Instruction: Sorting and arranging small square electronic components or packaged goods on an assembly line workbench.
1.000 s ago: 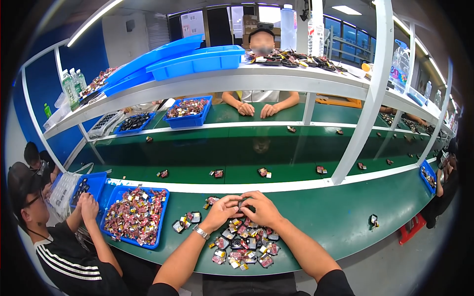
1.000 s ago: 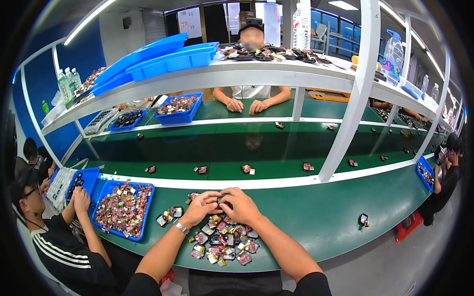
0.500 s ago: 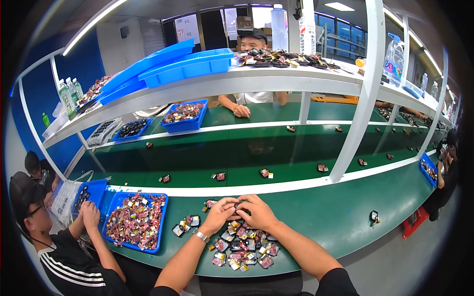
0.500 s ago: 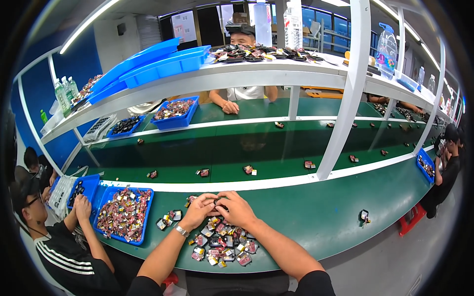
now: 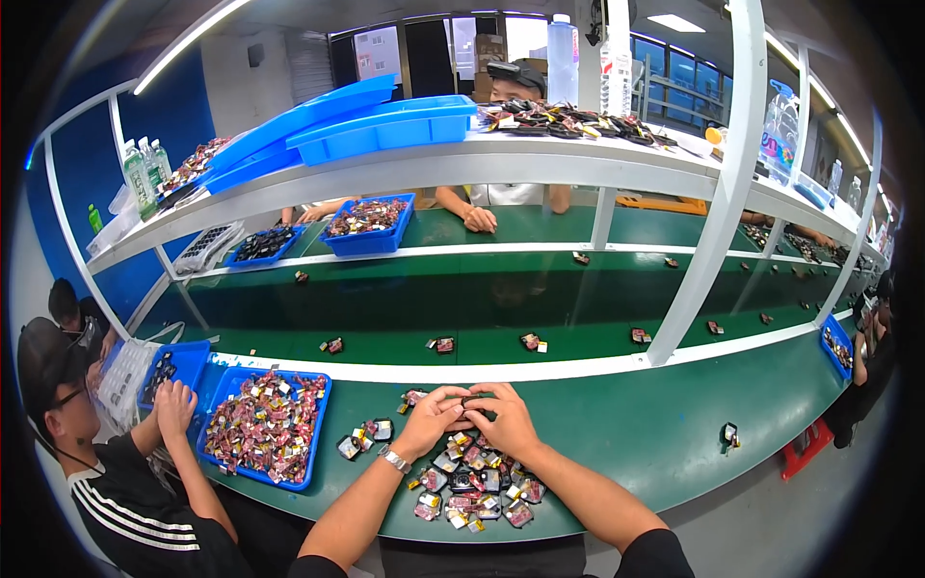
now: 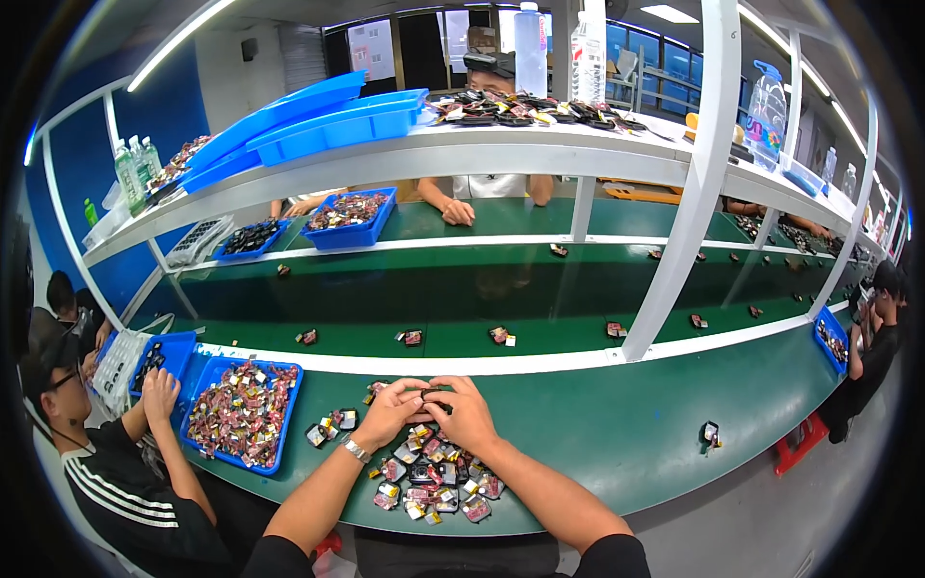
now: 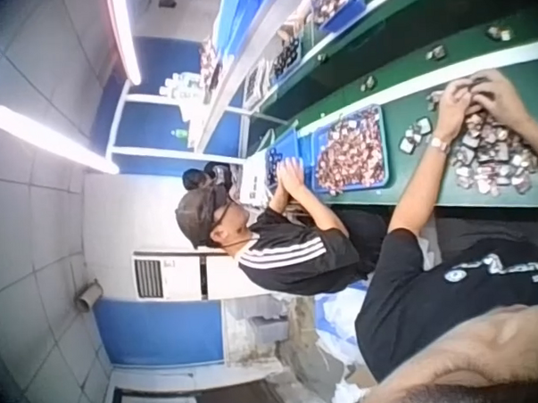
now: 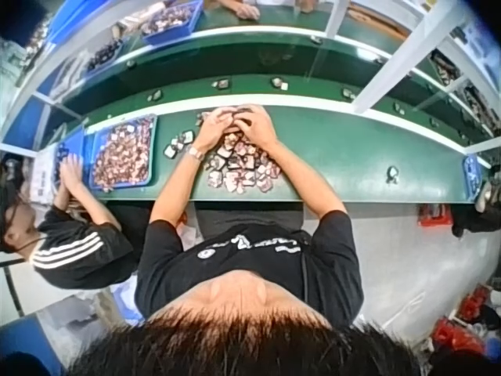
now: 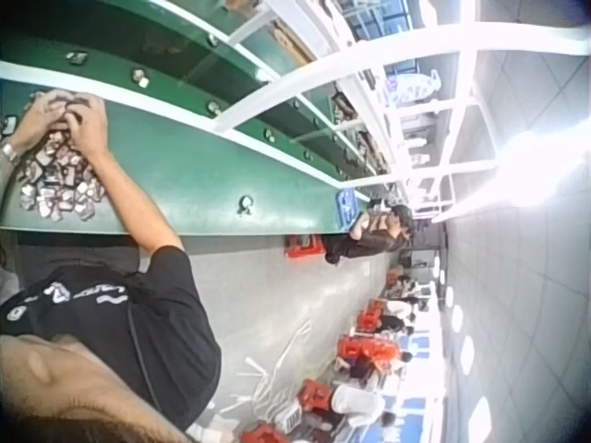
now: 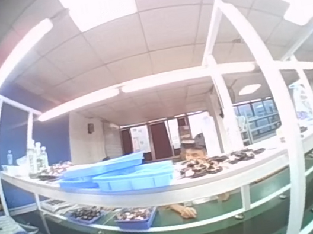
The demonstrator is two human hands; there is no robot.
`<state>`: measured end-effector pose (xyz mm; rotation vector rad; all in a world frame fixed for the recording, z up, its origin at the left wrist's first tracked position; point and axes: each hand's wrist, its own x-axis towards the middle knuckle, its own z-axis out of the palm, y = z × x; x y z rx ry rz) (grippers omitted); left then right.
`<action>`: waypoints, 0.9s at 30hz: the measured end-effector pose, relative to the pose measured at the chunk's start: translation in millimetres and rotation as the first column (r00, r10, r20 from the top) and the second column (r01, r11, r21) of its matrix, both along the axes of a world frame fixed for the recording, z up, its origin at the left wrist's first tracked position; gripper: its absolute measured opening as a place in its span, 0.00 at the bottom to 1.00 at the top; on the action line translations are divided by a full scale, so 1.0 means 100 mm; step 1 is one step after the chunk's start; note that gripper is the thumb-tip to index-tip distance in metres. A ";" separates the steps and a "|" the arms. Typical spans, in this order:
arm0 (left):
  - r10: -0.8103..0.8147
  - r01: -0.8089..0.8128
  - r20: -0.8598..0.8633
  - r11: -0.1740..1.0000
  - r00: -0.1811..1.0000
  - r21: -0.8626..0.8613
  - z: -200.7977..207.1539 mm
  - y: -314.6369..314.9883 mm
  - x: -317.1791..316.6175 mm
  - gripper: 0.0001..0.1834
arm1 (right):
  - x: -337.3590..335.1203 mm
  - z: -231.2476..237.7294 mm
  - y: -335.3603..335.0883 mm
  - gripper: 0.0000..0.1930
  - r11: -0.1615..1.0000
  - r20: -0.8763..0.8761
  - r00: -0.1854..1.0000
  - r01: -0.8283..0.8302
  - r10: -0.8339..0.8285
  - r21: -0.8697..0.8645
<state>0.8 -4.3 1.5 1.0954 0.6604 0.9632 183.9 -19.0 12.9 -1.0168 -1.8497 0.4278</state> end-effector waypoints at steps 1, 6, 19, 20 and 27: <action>-0.003 0.003 -0.006 1.000 1.000 0.013 -0.02 0.01 0.01 0.14 | -0.01 0.00 0.00 0.07 1.000 0.004 1.000 -0.001 0.001 0.000; 0.023 -0.025 0.031 0.999 0.999 0.042 -0.08 0.01 -0.04 0.13 | -0.05 0.05 0.00 0.10 0.996 0.035 0.997 -0.076 0.074 0.056; 0.100 -0.103 0.047 0.993 0.994 0.050 -0.03 0.02 -0.01 0.14 | -0.07 0.10 -0.02 0.13 0.996 0.087 0.996 -0.036 0.028 0.084; 0.089 -0.093 0.081 0.995 0.993 0.039 -0.04 0.02 0.03 0.14 | -0.04 0.10 -0.01 0.13 0.996 0.088 0.996 -0.035 0.027 0.088; 0.083 -0.083 0.018 0.997 0.996 0.005 -0.04 -0.02 0.05 0.14 | -0.03 0.09 0.01 0.09 0.967 0.112 0.993 0.018 -0.048 0.254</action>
